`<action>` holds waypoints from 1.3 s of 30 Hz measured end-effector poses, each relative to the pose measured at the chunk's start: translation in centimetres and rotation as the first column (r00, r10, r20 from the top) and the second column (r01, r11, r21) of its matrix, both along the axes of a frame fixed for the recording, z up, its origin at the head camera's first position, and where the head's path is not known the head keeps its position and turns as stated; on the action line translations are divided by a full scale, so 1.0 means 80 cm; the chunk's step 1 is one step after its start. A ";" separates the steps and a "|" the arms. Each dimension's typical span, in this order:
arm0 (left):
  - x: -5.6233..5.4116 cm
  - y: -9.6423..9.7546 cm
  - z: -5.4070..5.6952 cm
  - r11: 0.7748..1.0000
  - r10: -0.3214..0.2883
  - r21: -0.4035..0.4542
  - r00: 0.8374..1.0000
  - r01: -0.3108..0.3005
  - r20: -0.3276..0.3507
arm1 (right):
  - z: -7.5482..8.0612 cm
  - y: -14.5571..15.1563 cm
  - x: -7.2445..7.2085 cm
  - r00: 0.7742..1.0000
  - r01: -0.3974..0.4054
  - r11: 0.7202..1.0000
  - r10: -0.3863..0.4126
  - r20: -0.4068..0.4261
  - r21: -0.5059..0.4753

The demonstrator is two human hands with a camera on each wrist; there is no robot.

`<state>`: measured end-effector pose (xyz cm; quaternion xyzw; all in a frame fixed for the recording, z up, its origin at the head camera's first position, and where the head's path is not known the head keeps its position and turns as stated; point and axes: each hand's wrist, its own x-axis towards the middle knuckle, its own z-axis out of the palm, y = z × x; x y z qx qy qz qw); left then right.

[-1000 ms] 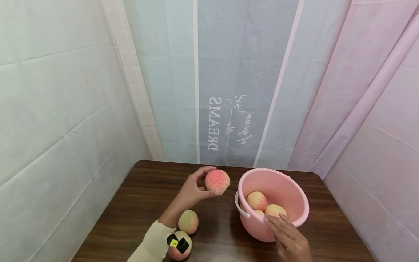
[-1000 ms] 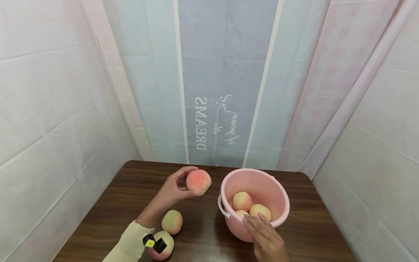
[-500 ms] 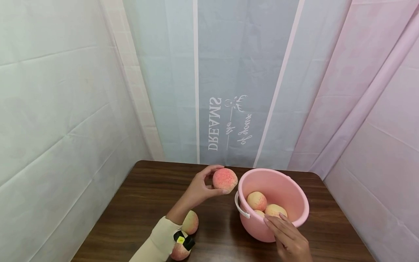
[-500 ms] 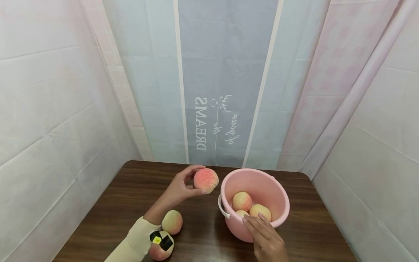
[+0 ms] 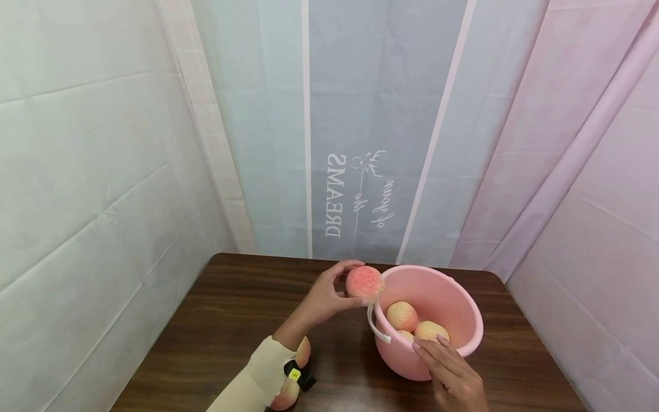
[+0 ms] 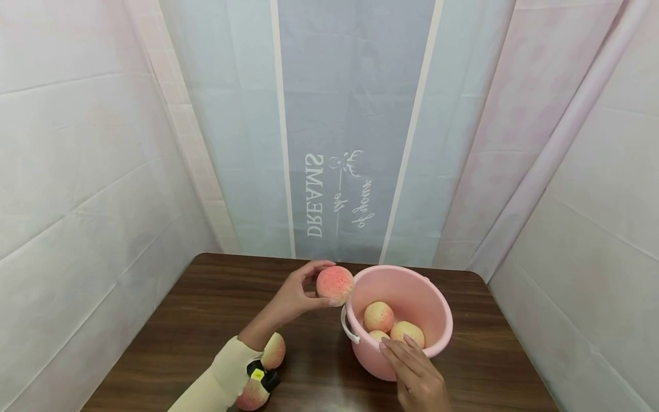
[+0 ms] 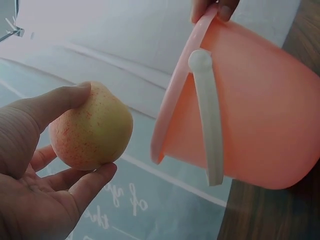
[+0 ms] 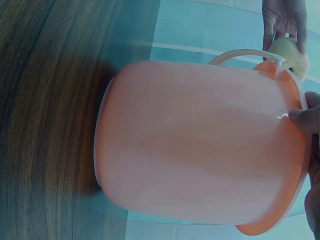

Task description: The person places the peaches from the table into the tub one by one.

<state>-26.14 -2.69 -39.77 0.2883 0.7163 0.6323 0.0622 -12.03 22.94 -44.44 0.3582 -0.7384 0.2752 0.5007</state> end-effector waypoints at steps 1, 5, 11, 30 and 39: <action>0.000 0.002 0.000 1.000 -0.005 0.001 1.000 0.005 0.002 | -0.001 0.000 0.000 1.000 -0.002 1.000 0.002 0.002 0.001; 0.003 0.007 0.000 1.000 -0.012 0.007 1.000 0.012 0.010 | -0.002 0.002 0.000 1.000 0.000 1.000 0.000 0.004 0.002; 0.003 0.016 0.002 1.000 -0.023 0.009 1.000 0.023 0.011 | -0.001 0.002 0.001 1.000 0.011 1.000 -0.011 -0.003 0.004; 0.000 0.045 0.001 0.999 -0.044 -0.006 0.999 0.044 0.007 | -0.004 0.002 0.002 0.999 0.044 0.999 -0.044 0.011 0.014; 0.002 0.049 -0.003 0.998 -0.062 -0.018 0.998 0.062 0.021 | -0.007 0.004 0.001 0.999 0.037 0.999 -0.037 0.004 0.018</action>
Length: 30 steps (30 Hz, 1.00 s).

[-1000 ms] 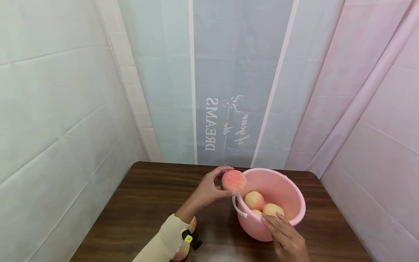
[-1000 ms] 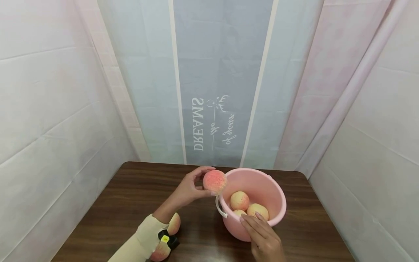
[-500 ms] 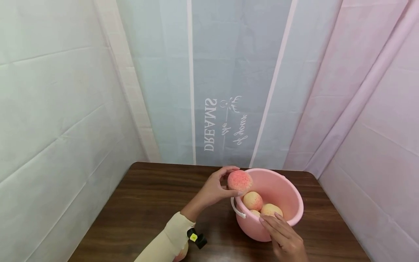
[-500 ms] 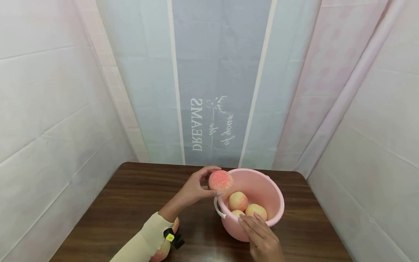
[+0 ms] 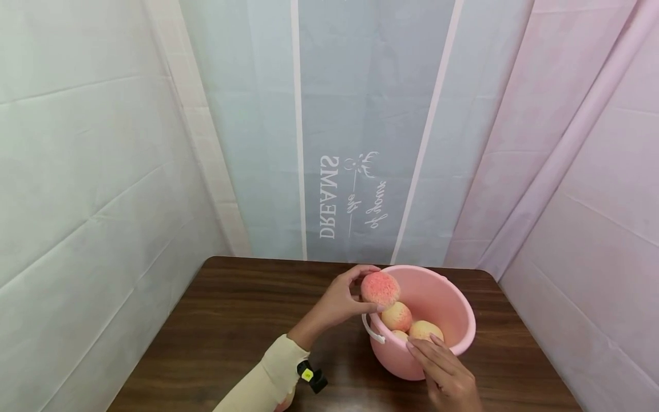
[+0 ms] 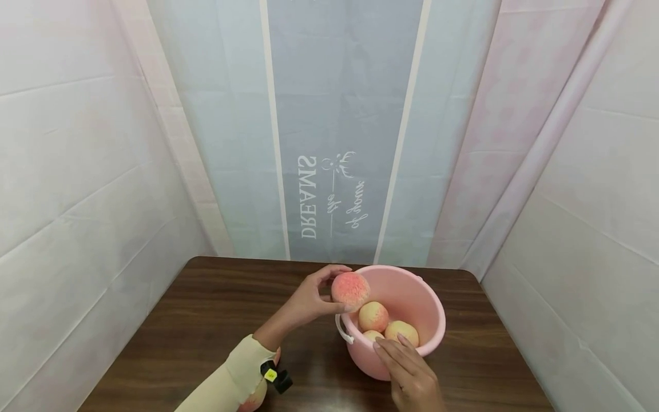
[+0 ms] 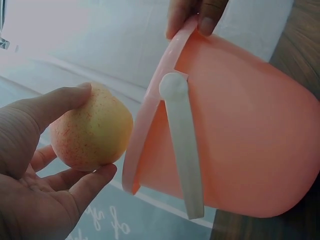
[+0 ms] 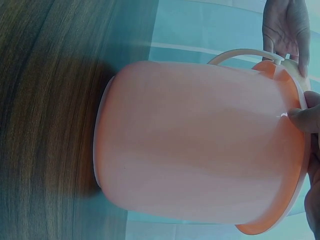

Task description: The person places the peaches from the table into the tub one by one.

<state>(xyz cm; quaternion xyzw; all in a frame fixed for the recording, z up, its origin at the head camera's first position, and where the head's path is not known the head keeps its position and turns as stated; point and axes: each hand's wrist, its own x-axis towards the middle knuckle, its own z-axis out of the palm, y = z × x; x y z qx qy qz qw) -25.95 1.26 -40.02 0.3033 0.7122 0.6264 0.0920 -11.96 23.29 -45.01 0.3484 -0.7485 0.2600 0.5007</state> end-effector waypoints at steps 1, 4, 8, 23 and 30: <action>0.000 0.000 0.000 1.000 0.000 -0.001 1.000 0.000 0.002 | -0.001 0.000 0.000 1.000 0.003 1.000 -0.003 0.004 0.000; 0.002 0.002 0.000 1.000 0.005 -0.003 1.000 -0.005 0.000 | -0.004 0.001 0.000 1.000 0.008 1.000 -0.008 0.012 0.003; 0.002 0.004 0.001 1.000 0.004 -0.007 1.000 -0.004 -0.016 | -0.006 0.002 -0.001 1.000 0.016 1.000 -0.016 0.014 0.003; 0.001 0.015 -0.002 1.000 -0.005 -0.024 1.000 0.004 -0.018 | -0.001 0.000 -0.003 1.000 -0.003 1.000 0.004 -0.018 0.019; 0.002 0.023 0.002 0.999 -0.025 -0.034 0.999 0.025 -0.025 | -0.006 0.002 -0.001 1.000 0.021 1.000 -0.021 0.005 0.017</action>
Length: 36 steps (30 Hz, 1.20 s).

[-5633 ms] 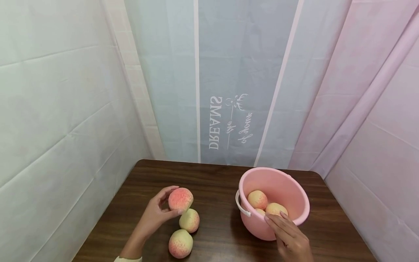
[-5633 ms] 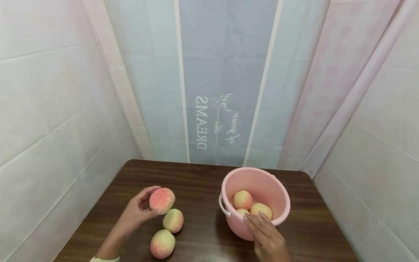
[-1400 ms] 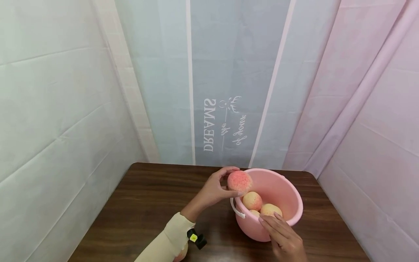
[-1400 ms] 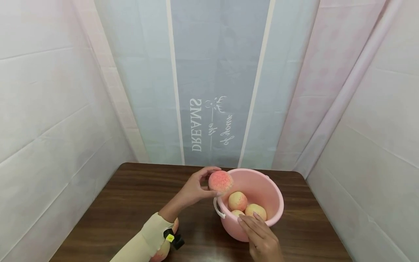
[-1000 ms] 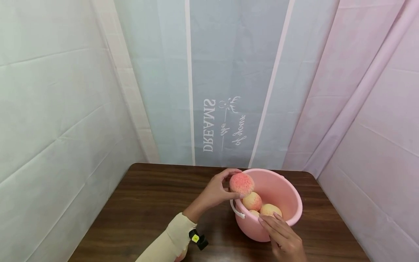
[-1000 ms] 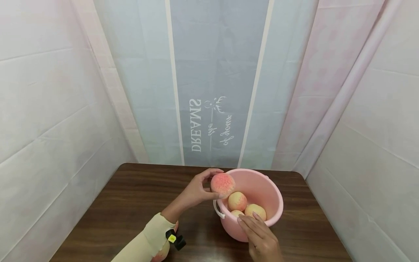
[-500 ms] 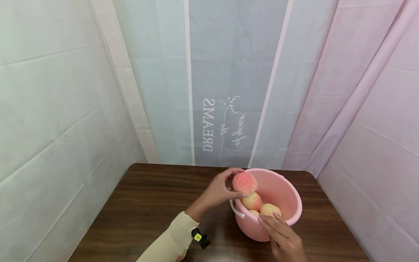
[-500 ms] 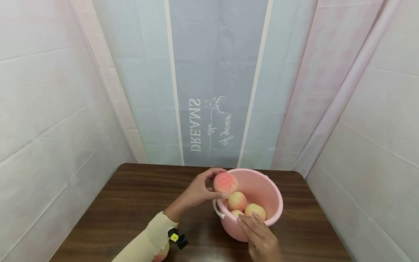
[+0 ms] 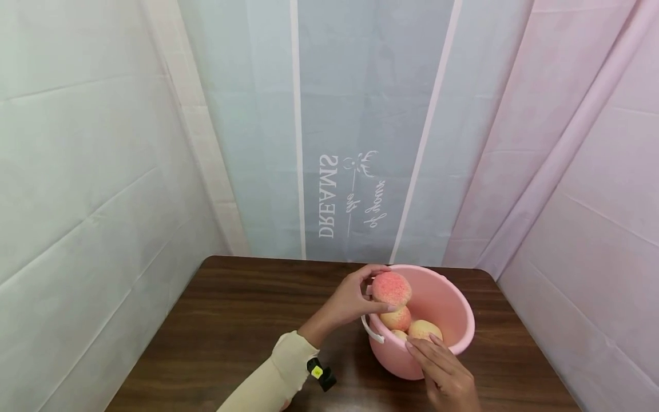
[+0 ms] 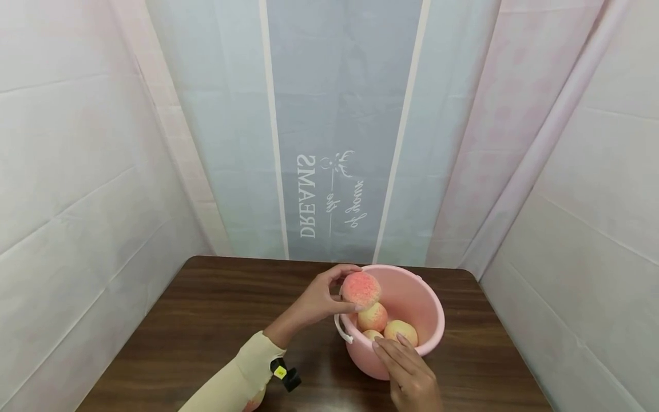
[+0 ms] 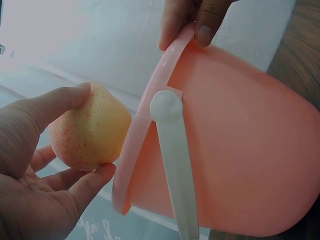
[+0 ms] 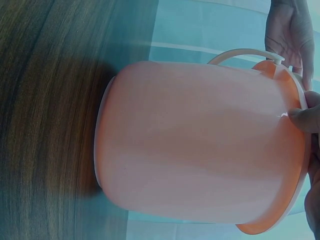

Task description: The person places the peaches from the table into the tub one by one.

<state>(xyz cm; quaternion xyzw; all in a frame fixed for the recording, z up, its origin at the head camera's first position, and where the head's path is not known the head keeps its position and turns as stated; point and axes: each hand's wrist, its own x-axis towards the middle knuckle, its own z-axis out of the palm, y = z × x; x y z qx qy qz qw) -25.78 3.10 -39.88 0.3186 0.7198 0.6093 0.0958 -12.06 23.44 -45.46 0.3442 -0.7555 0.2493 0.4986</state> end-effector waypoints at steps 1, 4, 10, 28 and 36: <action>0.000 0.002 0.000 1.000 -0.004 0.000 1.000 0.004 0.002 | -0.001 0.000 0.001 1.000 0.006 1.000 -0.006 0.006 -0.001; 0.000 0.007 0.000 1.000 -0.014 -0.002 1.000 0.014 0.015 | -0.002 0.002 0.001 1.000 0.014 1.000 -0.014 0.012 0.001; 0.001 0.015 -0.002 1.000 -0.018 -0.006 0.999 0.018 0.029 | -0.002 0.002 0.002 1.000 0.019 1.000 -0.019 0.018 0.007; 0.003 0.027 -0.005 0.998 -0.057 -0.002 0.997 0.057 0.054 | -0.003 0.003 0.005 0.998 0.020 1.000 -0.020 0.054 0.005; 0.001 0.027 -0.008 0.999 -0.042 0.008 0.999 0.042 -0.018 | 0.007 -0.001 0.000 0.998 -0.031 0.999 0.031 -0.053 -0.011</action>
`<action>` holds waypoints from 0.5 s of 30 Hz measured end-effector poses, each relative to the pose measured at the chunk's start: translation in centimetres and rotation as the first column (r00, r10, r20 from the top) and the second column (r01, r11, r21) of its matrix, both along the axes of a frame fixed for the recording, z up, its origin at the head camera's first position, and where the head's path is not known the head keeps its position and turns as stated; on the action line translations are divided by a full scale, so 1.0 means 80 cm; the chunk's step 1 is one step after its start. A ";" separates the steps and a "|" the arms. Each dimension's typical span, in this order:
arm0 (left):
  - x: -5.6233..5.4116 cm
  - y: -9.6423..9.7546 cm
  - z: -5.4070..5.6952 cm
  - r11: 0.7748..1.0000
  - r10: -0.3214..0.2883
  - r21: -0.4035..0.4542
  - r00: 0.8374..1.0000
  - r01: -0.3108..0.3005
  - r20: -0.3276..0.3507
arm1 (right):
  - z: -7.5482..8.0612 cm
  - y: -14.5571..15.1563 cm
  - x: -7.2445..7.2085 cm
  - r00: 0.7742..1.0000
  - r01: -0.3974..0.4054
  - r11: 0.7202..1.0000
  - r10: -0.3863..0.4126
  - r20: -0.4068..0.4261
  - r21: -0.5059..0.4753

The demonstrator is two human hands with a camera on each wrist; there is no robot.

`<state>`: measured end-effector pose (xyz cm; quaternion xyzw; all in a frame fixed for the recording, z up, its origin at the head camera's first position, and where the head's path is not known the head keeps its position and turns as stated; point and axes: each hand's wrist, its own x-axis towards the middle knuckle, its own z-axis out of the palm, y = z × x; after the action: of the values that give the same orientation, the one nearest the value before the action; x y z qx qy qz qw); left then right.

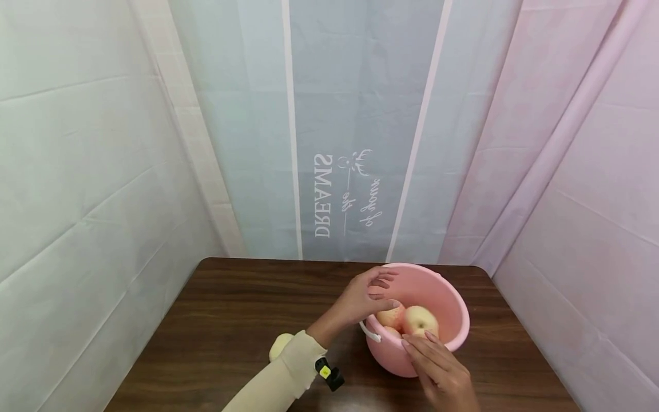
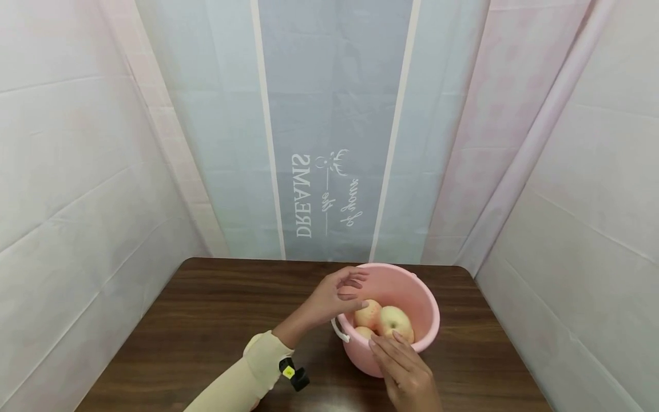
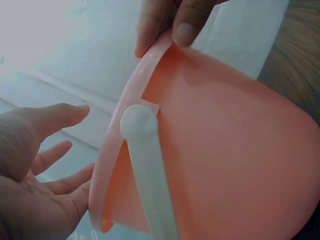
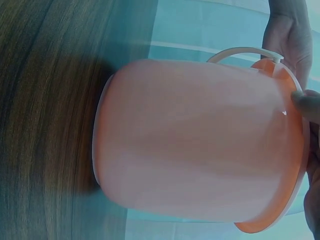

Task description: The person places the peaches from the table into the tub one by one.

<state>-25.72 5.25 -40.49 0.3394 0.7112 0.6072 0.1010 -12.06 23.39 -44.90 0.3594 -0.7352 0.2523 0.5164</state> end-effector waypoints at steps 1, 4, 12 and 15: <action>0.000 -0.002 0.000 1.000 0.011 0.003 1.000 -0.011 0.003 | 0.000 -0.001 0.000 1.000 0.003 1.000 -0.003 0.008 -0.002; -0.001 -0.013 -0.001 0.999 0.039 0.019 0.999 -0.039 0.003 | -0.002 -0.002 0.002 0.999 0.023 1.000 -0.023 0.043 -0.002; -0.007 -0.058 0.003 0.995 0.086 0.042 0.996 -0.086 -0.008 | 0.001 -0.004 -0.002 1.000 -0.003 0.999 0.002 -0.026 -0.032; -0.007 -0.080 0.005 0.992 0.123 0.033 0.992 -0.123 -0.009 | 0.005 -0.006 -0.002 0.999 -0.016 0.999 0.015 -0.034 -0.041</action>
<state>-26.28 -1.14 -40.09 0.3001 0.7214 0.6218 0.0540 -12.21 22.92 -44.49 0.3587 -0.7182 0.2653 0.5340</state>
